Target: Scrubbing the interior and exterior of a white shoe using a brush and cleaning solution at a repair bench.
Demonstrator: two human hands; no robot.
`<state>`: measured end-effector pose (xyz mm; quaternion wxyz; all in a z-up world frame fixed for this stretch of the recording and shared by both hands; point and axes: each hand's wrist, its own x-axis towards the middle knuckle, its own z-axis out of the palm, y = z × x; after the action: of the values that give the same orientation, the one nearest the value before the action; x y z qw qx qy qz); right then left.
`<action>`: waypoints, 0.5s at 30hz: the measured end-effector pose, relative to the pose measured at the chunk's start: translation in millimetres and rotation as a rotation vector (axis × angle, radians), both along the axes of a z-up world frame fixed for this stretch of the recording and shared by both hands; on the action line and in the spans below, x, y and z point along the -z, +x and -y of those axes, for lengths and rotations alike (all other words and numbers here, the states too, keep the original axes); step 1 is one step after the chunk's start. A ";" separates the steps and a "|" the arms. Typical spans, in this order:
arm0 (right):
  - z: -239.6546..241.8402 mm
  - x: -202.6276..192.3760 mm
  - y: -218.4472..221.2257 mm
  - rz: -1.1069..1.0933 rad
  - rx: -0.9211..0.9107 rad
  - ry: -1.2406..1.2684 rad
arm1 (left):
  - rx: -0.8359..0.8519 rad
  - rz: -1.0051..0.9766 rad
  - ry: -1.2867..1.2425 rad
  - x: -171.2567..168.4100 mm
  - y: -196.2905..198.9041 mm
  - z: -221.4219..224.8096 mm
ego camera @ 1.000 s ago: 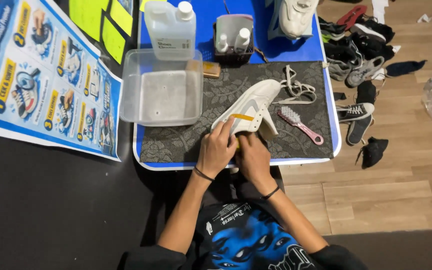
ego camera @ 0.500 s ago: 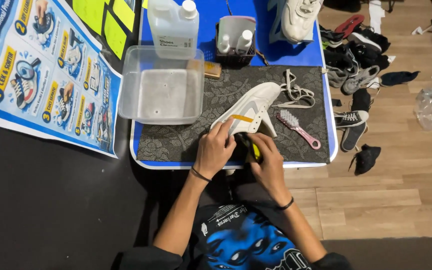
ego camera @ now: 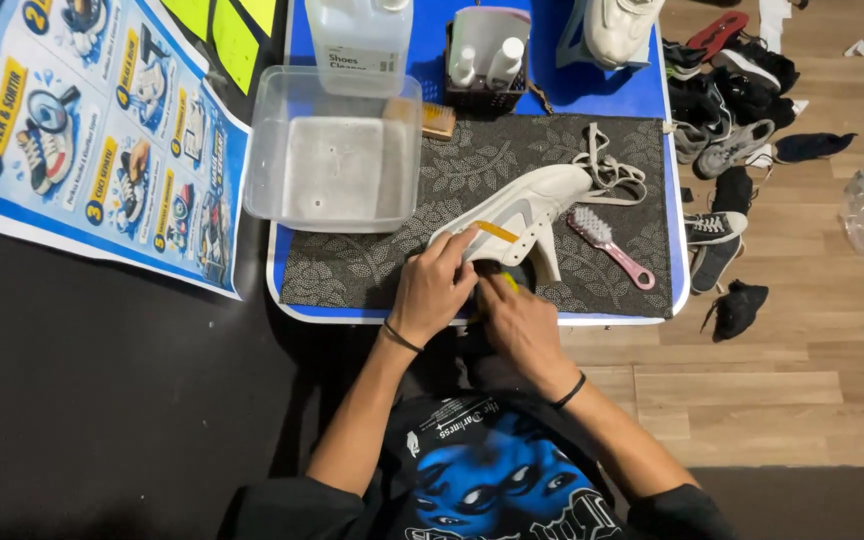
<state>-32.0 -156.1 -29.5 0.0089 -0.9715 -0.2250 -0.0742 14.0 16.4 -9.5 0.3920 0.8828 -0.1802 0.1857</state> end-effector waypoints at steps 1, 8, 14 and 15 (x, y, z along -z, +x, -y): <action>0.3 -2.0 2.0 0.002 -0.001 0.002 | -0.001 0.002 0.002 -2.3 -1.1 -0.5; 10.4 -34.0 2.2 -0.251 0.210 0.061 | -0.016 0.001 -0.071 -2.9 -0.6 1.7; 53.8 -34.3 -16.9 -0.473 0.259 0.186 | -0.065 0.013 -0.071 -0.9 1.3 5.9; 67.6 -23.2 -17.6 -0.516 0.300 0.286 | -0.073 0.008 -0.061 -4.1 1.0 5.8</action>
<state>-49.6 -223.6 -6.3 0.1908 -0.9695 -0.0568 0.1430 15.0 10.6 -5.4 0.4110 0.8757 -0.1435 0.2089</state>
